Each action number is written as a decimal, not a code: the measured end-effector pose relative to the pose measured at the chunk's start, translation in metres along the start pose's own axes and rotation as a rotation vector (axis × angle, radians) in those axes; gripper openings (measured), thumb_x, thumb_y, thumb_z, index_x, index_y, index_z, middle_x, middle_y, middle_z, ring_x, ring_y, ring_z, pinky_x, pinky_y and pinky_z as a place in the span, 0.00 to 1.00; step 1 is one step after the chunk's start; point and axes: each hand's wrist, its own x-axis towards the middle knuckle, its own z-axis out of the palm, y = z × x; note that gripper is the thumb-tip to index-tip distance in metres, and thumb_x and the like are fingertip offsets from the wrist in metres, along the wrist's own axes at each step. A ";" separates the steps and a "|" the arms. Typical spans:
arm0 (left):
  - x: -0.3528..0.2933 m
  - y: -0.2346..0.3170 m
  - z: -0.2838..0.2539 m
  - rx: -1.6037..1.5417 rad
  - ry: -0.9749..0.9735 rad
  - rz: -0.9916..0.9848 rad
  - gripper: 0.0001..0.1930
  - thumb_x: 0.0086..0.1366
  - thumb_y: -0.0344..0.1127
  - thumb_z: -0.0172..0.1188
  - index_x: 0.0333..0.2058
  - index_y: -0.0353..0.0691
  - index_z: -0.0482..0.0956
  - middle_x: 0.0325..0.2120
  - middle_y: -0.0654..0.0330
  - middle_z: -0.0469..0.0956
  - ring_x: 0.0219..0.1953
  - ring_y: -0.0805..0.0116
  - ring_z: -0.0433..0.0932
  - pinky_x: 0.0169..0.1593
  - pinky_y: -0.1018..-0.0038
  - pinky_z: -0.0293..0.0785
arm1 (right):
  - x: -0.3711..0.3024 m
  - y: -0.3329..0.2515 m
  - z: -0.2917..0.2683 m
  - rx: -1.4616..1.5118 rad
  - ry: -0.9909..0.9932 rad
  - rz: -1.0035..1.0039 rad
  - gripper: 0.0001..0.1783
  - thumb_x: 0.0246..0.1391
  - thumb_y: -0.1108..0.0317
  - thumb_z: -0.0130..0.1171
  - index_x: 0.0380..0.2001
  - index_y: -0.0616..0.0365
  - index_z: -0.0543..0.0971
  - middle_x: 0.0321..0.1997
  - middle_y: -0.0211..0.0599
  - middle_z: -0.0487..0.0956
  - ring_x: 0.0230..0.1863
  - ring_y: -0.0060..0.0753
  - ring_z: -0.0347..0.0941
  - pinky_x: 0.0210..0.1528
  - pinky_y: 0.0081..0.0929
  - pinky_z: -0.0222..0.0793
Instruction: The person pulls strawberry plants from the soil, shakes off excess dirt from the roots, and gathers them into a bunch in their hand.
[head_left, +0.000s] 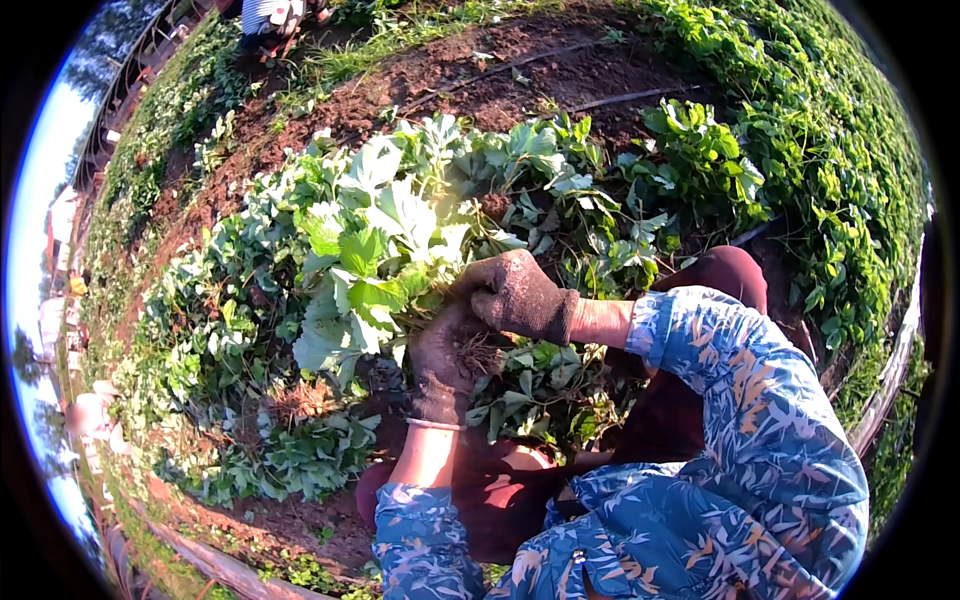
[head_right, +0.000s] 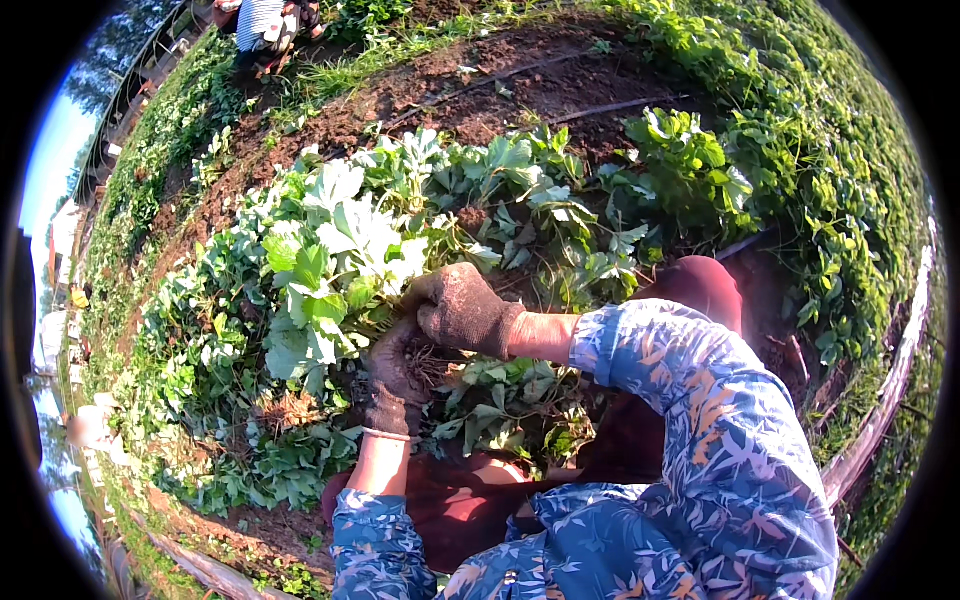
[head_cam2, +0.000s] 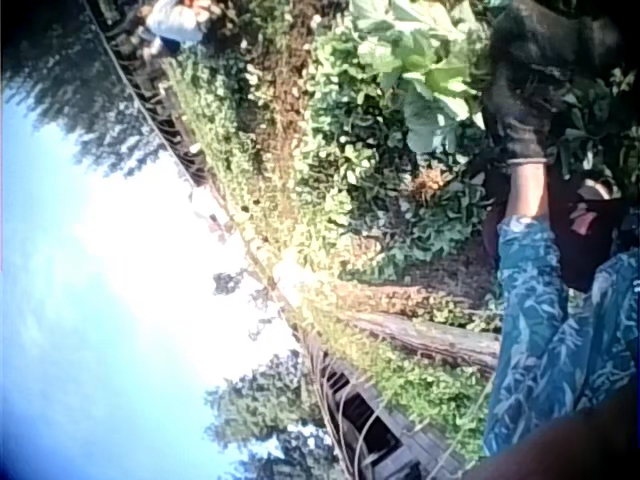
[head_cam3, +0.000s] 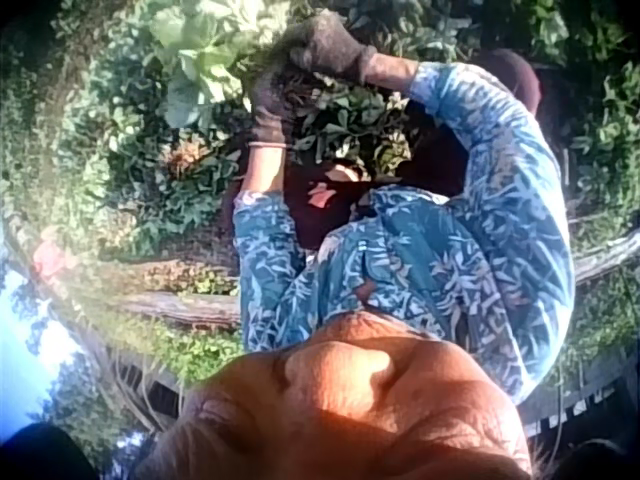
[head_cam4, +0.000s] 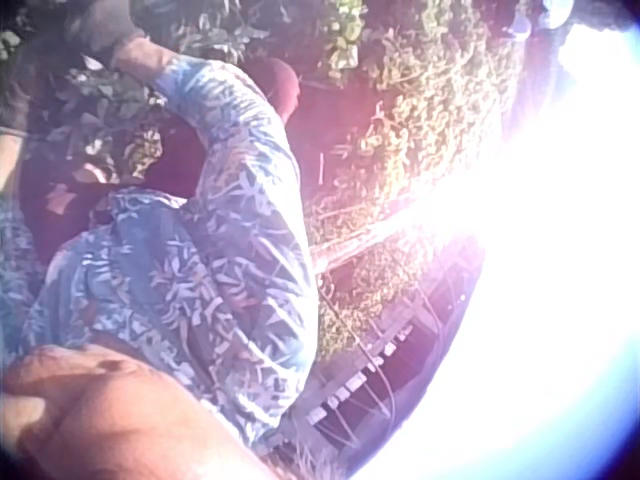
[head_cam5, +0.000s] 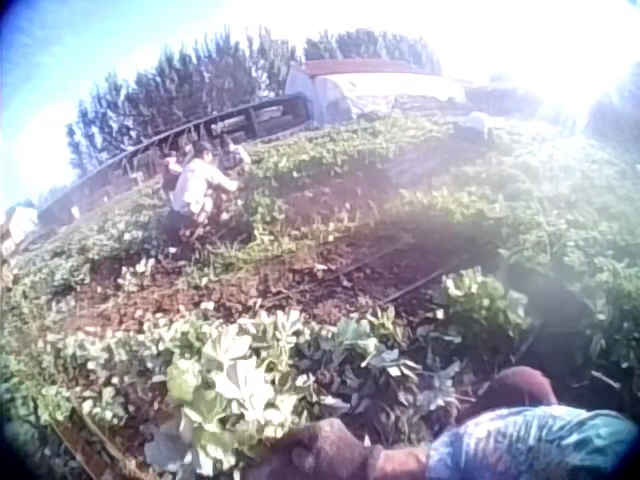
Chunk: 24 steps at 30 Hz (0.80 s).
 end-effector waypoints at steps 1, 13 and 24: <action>0.000 0.002 0.001 -0.004 0.062 -0.063 0.11 0.63 0.34 0.57 0.37 0.30 0.79 0.30 0.52 0.81 0.28 0.65 0.81 0.32 0.71 0.79 | 0.002 -0.001 -0.003 0.006 -0.058 0.022 0.15 0.38 0.72 0.56 0.33 0.62 0.82 0.28 0.44 0.82 0.30 0.35 0.80 0.37 0.30 0.76; 0.002 0.003 -0.007 -0.126 0.066 0.058 0.10 0.64 0.32 0.54 0.40 0.33 0.78 0.30 0.61 0.78 0.30 0.68 0.78 0.36 0.72 0.79 | 0.006 0.019 -0.017 0.710 -0.055 0.365 0.08 0.53 0.67 0.62 0.26 0.60 0.78 0.25 0.36 0.80 0.23 0.27 0.76 0.24 0.24 0.74; -0.002 0.006 -0.001 -0.423 -0.353 -0.154 0.15 0.70 0.43 0.48 0.43 0.36 0.73 0.31 0.59 0.74 0.36 0.63 0.74 0.36 0.68 0.73 | 0.001 0.002 0.000 0.934 -0.267 0.461 0.08 0.59 0.66 0.55 0.31 0.60 0.75 0.31 0.39 0.81 0.26 0.29 0.79 0.25 0.25 0.77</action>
